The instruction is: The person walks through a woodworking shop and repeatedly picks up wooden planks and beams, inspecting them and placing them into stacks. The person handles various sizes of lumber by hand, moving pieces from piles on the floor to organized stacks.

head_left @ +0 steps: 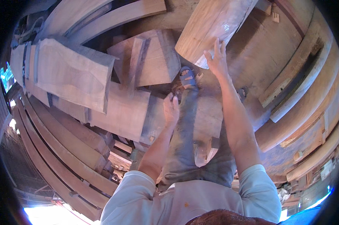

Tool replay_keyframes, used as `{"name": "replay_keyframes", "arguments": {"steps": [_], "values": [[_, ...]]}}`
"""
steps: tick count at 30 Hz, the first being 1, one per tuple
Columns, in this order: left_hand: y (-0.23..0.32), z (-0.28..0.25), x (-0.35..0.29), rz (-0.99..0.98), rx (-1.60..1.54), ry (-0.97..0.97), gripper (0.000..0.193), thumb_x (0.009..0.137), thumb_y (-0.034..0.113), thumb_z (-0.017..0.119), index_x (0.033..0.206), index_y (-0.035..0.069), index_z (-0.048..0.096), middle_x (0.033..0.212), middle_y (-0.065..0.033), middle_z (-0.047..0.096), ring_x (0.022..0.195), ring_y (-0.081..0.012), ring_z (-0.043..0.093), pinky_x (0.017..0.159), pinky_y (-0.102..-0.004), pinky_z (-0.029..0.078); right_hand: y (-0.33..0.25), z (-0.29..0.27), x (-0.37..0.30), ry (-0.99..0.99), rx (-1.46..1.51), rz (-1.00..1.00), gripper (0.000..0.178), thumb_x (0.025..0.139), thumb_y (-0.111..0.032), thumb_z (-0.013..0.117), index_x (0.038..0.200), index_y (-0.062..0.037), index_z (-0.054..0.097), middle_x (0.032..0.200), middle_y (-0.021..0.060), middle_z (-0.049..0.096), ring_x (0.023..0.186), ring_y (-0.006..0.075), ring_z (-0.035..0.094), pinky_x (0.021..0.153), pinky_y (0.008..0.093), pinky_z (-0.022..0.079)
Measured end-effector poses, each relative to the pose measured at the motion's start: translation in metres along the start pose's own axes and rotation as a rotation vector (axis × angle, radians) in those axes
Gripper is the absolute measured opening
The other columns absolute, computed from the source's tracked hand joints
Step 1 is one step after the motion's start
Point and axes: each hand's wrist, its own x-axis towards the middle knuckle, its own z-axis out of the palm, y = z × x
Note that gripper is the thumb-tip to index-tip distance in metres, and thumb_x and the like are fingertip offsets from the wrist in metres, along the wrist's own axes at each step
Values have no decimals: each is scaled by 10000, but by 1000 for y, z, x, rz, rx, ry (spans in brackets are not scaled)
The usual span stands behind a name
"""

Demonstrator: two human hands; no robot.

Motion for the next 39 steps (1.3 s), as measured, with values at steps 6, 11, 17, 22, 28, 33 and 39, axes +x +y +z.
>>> {"name": "replay_keyframes", "arguments": {"steps": [6, 11, 17, 22, 28, 33, 39], "values": [[-10, 9, -26, -126, -9, -91, 493, 1051, 399, 593, 1324, -11, 600, 1264, -259, 630, 1203, -421, 585, 1052, -498, 459, -21, 20, 9, -168, -108, -73, 1045, 875, -310, 818, 1658, -44, 179, 1635, 448, 48, 1501, 656, 104, 1249, 613, 230], [8, 6, -13, -64, 15, -59, 487, 1030, 405, 624, 1288, -7, 620, 1242, -242, 648, 1190, -417, 602, 1031, -491, 476, -50, 34, 22, -283, -181, 14, 1066, 855, -234, 827, 1655, -27, 155, 1654, 420, 0, 1493, 682, 29, 1239, 688, 156], [9, -1, -19, -31, -48, -60, 463, 1026, 380, 640, 1271, -12, 629, 1181, -246, 676, 1139, -421, 634, 1005, -481, 500, -53, 36, 24, -334, -182, -233, 940, 875, -206, 791, 1626, 9, 269, 1713, 261, 153, 1575, 522, 63, 1274, 638, 73], [17, -11, -69, -137, -10, -191, 491, 1028, 423, 611, 1281, 2, 632, 1227, -242, 679, 1154, -436, 633, 993, -496, 502, -17, 25, 33, -372, -211, -439, 806, 894, -133, 747, 1589, 15, 368, 1712, 231, 212, 1551, 570, 91, 1294, 576, 117], [7, -7, -152, -13, 238, -277, 451, 949, 380, 723, 1229, 31, 663, 1263, -230, 651, 1198, -452, 582, 1028, -534, 467, -39, 29, 30, -397, -439, -451, 776, 862, -107, 698, 1526, 139, 378, 1687, 231, 266, 1606, 346, 142, 1280, 653, -34], [42, 3, -143, -126, 455, -309, 534, 911, 400, 753, 1322, 87, 618, 1341, -175, 624, 1272, -430, 546, 1033, -552, 480, -38, 7, 17, -187, 142, -124, 826, 864, -221, 775, 1558, 10, 392, 1703, 256, 185, 1559, 409, 262, 1236, 519, 337], [47, 9, -131, -118, 488, -338, 568, 908, 413, 748, 1353, 94, 598, 1366, -169, 615, 1311, -430, 528, 1045, -577, 474, -38, 41, 2, -98, 436, 490, 808, 842, -298, 843, 1480, 30, 470, 1422, 275, 570, 1296, 404, 591, 1047, 452, 502]]}}
